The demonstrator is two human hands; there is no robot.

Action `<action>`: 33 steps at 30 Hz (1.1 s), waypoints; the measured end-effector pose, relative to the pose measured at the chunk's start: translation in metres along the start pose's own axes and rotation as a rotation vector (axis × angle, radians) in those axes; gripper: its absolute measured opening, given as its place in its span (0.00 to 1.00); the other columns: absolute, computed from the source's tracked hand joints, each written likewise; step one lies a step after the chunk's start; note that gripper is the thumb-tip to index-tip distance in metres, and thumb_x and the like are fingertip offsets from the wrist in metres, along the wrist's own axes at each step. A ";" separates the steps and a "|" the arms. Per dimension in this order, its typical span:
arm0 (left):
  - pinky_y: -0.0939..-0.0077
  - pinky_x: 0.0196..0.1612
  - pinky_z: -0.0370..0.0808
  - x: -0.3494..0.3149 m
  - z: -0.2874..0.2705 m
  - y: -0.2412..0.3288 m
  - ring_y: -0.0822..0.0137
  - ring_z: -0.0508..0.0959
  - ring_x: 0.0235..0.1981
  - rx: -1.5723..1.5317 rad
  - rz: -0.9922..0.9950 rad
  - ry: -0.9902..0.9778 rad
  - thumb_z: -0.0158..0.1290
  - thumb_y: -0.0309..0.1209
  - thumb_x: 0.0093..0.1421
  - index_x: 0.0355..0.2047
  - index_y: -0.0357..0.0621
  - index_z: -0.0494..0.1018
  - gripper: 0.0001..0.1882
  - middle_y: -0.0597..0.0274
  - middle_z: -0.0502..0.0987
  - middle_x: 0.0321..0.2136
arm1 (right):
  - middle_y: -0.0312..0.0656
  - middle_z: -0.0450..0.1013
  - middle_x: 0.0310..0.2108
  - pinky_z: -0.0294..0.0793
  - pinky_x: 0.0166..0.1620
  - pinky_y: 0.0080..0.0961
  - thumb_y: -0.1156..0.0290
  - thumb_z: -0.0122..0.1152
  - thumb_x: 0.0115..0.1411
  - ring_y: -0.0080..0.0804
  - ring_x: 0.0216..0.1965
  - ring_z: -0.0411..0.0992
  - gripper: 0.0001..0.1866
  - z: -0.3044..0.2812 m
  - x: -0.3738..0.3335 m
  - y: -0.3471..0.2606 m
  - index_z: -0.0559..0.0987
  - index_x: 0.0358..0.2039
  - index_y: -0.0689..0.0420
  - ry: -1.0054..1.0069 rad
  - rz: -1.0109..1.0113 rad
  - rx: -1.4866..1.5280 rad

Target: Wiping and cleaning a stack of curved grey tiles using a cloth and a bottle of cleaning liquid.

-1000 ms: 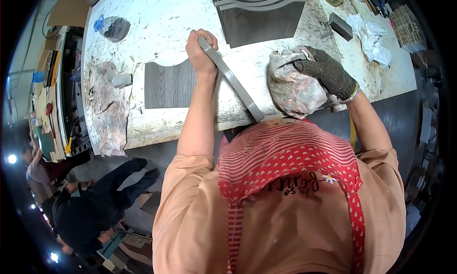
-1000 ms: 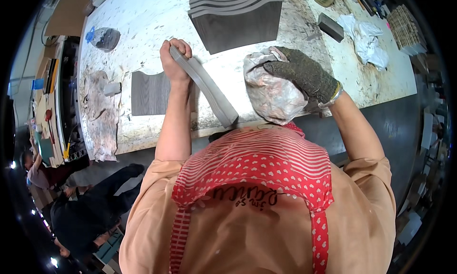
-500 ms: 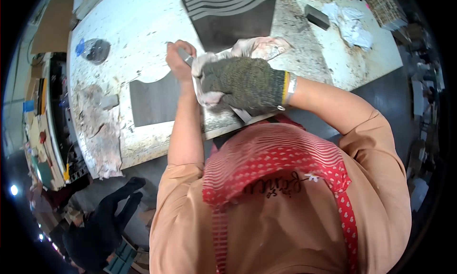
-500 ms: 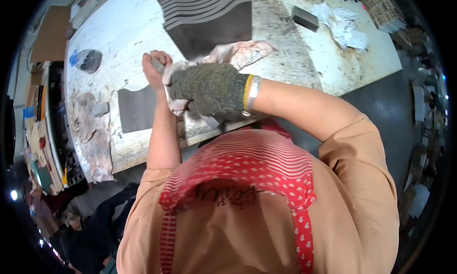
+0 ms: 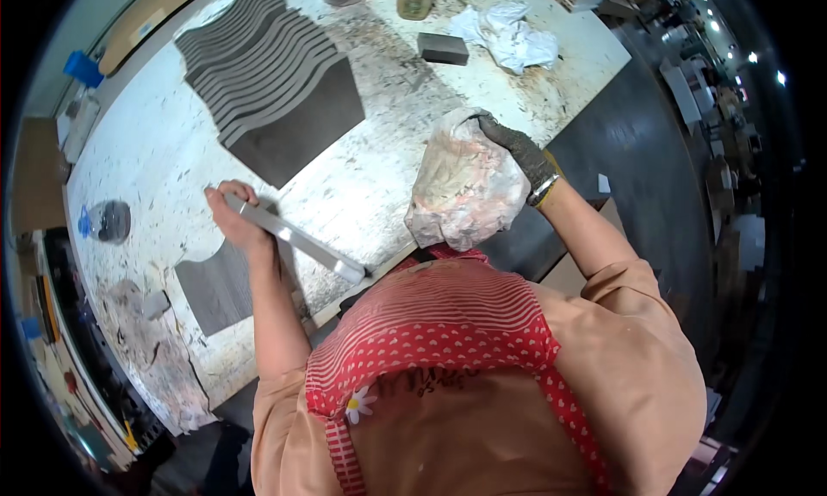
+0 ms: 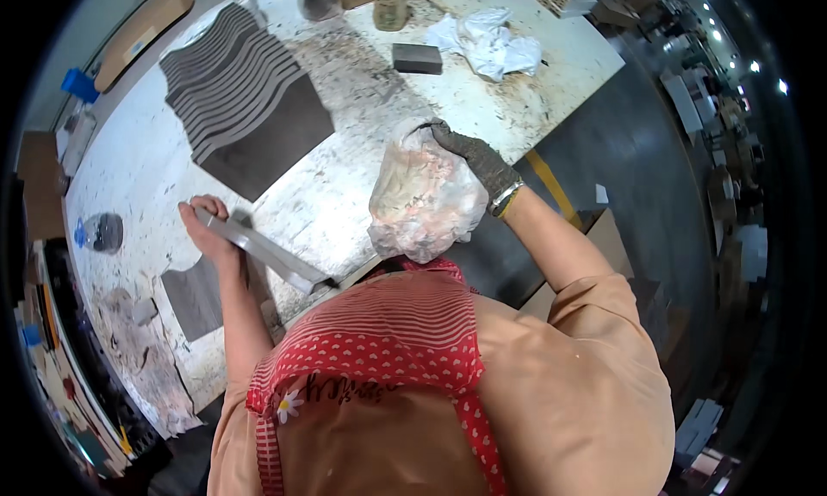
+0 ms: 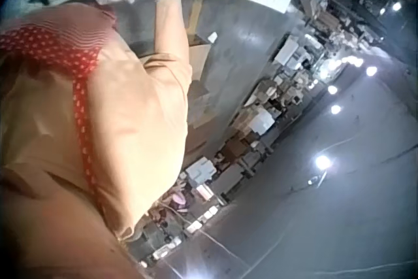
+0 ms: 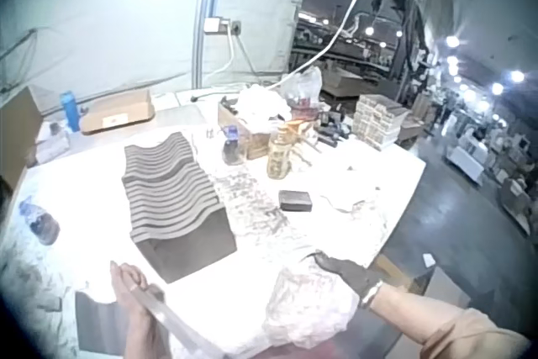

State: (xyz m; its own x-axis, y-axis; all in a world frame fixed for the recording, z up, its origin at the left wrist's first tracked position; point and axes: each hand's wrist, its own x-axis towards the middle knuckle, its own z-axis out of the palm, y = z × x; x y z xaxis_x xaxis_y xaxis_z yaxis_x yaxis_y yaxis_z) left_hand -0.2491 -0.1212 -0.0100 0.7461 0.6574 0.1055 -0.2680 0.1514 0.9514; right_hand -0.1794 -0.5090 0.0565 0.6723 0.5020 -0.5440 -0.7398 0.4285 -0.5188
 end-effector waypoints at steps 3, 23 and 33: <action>0.76 0.28 0.61 -0.003 0.005 0.006 0.70 0.62 0.21 -0.075 -0.047 0.062 0.31 0.45 0.73 0.19 0.45 0.60 0.26 0.62 0.62 0.18 | 0.45 0.74 0.50 0.72 0.57 0.36 0.61 0.60 0.63 0.35 0.50 0.73 0.22 -0.025 0.000 -0.010 0.73 0.54 0.59 -0.063 -0.110 -0.012; 0.71 0.37 0.62 -0.002 0.026 0.010 0.67 0.62 0.27 0.063 -0.023 0.324 0.30 0.46 0.73 0.23 0.46 0.58 0.24 0.61 0.62 0.23 | 0.43 0.75 0.49 0.71 0.53 0.29 0.71 0.56 0.63 0.32 0.50 0.72 0.16 -0.105 0.038 -0.363 0.77 0.52 0.56 0.491 -1.388 -0.327; 0.71 0.39 0.61 0.004 0.020 0.006 0.67 0.62 0.28 0.125 -0.054 0.342 0.32 0.49 0.72 0.23 0.46 0.58 0.25 0.62 0.62 0.23 | 0.54 0.69 0.57 0.68 0.59 0.34 0.45 0.54 0.62 0.47 0.59 0.68 0.36 -0.181 0.175 -0.353 0.65 0.62 0.59 0.834 -0.893 -1.522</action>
State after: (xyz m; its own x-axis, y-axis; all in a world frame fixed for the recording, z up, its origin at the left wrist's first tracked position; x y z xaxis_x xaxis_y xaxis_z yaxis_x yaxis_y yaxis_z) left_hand -0.2354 -0.1320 0.0015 0.5047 0.8628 -0.0283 -0.1415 0.1150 0.9832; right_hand 0.2040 -0.7083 0.0255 0.9607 -0.0759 0.2670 0.0951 -0.8136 -0.5736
